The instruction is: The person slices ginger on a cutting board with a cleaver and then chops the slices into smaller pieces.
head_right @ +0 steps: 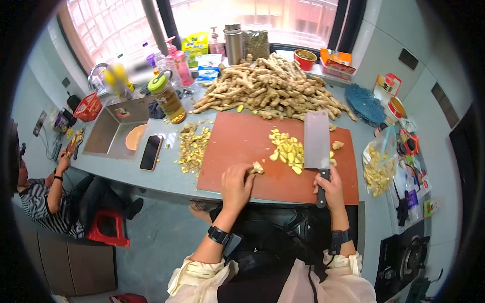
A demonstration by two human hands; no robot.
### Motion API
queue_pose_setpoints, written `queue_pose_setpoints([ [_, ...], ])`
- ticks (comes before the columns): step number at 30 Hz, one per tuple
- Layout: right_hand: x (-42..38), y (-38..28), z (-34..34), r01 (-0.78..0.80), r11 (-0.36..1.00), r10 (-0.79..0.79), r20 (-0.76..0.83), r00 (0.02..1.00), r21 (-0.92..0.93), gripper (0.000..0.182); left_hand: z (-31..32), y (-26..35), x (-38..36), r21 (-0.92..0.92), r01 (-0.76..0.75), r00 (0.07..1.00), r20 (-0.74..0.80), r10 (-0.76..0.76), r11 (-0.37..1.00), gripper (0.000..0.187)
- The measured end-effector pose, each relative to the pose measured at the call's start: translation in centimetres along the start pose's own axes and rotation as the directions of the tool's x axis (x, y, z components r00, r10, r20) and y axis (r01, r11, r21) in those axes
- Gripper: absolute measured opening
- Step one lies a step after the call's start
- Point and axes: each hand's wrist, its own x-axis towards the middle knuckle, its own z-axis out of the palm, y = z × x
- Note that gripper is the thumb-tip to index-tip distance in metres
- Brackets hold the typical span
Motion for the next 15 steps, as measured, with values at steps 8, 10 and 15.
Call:
queue_pose_setpoints([
  [8, -1.2, -5.5, 2.1, -0.076, 0.981, 0.12, 0.247, 0.962, -0.18, 0.049, -0.2, 0.4, 0.2, 0.003, 0.023, 1.0, 0.0, -0.023, 1.0, 0.023],
  [10, -1.4, -7.4, 3.7, -0.143, 0.922, 0.256, 0.288, 0.923, -0.361, 0.048, -0.3, 0.4, 0.2, 0.003, 0.024, 1.0, 0.002, -0.024, 1.0, 0.023],
  [15, -0.8, -8.8, 5.5, 0.006, 0.873, 0.198, 0.365, 0.91, -0.488, 0.045, -0.1, 0.2, 0.1, 0.015, 0.021, 1.0, 0.006, -0.021, 1.0, 0.021],
])
